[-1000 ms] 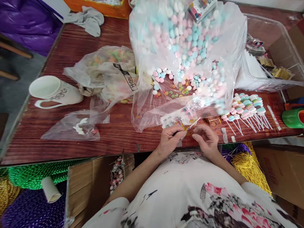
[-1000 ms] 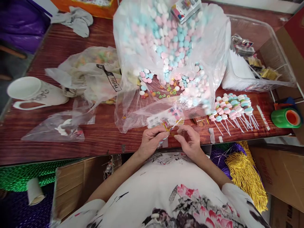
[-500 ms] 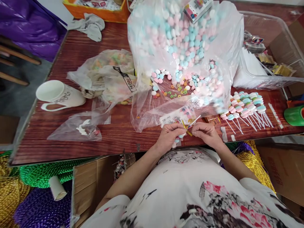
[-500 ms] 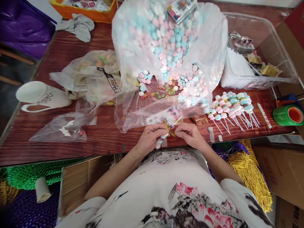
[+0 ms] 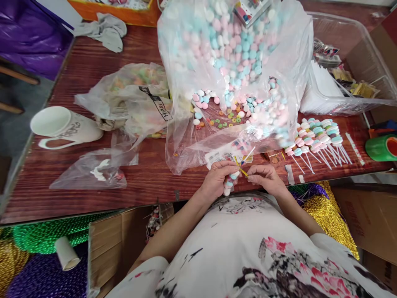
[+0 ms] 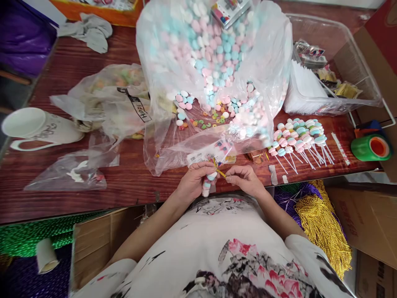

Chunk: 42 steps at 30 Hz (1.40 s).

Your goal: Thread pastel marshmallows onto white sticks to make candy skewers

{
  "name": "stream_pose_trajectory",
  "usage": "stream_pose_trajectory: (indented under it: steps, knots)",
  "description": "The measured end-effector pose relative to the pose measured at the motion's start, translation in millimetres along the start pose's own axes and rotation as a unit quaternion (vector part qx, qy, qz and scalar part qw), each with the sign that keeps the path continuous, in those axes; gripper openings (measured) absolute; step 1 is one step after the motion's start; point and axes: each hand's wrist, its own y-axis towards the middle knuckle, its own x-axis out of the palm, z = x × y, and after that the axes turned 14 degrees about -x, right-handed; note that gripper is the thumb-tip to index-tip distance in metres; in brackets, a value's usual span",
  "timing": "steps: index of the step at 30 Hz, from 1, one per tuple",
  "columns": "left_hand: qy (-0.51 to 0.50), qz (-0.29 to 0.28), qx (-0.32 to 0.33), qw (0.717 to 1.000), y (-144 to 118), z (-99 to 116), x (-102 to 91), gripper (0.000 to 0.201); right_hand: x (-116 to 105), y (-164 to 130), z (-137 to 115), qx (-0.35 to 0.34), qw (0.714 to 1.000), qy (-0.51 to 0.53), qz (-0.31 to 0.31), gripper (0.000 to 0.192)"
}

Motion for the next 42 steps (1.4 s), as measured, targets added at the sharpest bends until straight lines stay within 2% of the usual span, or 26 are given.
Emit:
stream_pose_trajectory:
  steps: [6,13,21,26,30,34,38,42]
  knots:
    - [-0.010,-0.057,-0.048,0.997,-5.5,-0.5,-3.8,0.016,-2.1,2.4,10.1,-0.009,0.999,0.050,-0.013,0.013]
    - [-0.019,-0.040,-0.032,0.998,-5.4,-2.3,-4.1,0.018,-0.2,-2.1,12.0,-0.013,0.996,0.087,-0.033,0.018]
    - [-0.006,-0.063,-0.042,0.997,-5.9,-3.3,-2.4,0.018,2.5,1.8,18.1,-0.033,0.994,0.090,-0.047,0.016]
    - [0.001,-0.068,-0.039,0.997,-6.3,-6.3,-3.8,0.016,3.3,0.8,16.9,-0.013,0.992,0.104,-0.068,0.017]
    - [0.023,-0.036,-0.027,0.999,-7.1,-8.9,-4.1,0.017,5.2,-0.1,12.5,-0.001,0.991,0.115,-0.064,0.018]
    - [0.079,-0.012,0.015,0.997,-8.7,-10.4,-5.0,0.017,7.0,0.6,9.5,0.047,0.993,0.093,-0.061,0.020]
    - [0.145,-0.018,0.043,0.988,-11.1,-10.7,-9.0,0.017,6.9,0.9,11.4,0.069,0.991,0.100,-0.046,0.020]
    - [0.152,-0.027,0.041,0.987,-12.3,-11.4,-13.0,0.017,6.2,0.9,13.8,0.046,0.995,0.092,-0.006,0.020]
